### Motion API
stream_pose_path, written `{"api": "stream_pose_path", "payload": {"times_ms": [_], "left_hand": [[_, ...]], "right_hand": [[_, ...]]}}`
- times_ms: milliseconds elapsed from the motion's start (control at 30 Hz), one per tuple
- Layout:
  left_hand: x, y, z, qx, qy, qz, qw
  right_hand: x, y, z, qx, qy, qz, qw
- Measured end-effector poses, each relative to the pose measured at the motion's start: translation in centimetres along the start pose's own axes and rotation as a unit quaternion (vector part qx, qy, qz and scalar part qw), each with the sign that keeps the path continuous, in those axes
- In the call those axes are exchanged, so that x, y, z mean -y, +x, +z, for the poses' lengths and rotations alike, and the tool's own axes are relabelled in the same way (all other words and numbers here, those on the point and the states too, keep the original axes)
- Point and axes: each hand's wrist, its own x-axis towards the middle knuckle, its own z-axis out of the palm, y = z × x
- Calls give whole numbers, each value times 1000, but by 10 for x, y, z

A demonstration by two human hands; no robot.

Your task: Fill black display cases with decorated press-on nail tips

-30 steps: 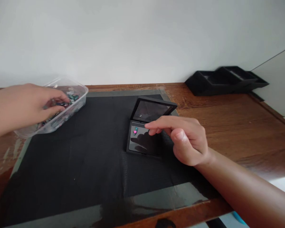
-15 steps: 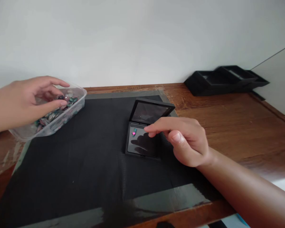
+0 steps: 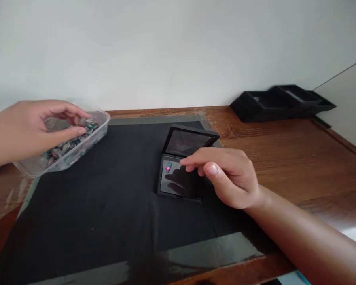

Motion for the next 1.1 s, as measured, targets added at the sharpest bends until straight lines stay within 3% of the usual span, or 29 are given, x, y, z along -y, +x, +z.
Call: {"api": "stream_pose_path", "payload": {"times_ms": [167,600,1100], "left_hand": [[-7,-1,-3,4,-25,-41,999],[-23,-5,-7,-2,-53,-32,998],[-26,-9,-8,-16,-83,-32,996]], "right_hand": [[1,0,-1,1,2,2,1000],[1,0,-4,-5,-5,-8,1000],[-1,1,-4,-1,-9,-11,1000]]}}
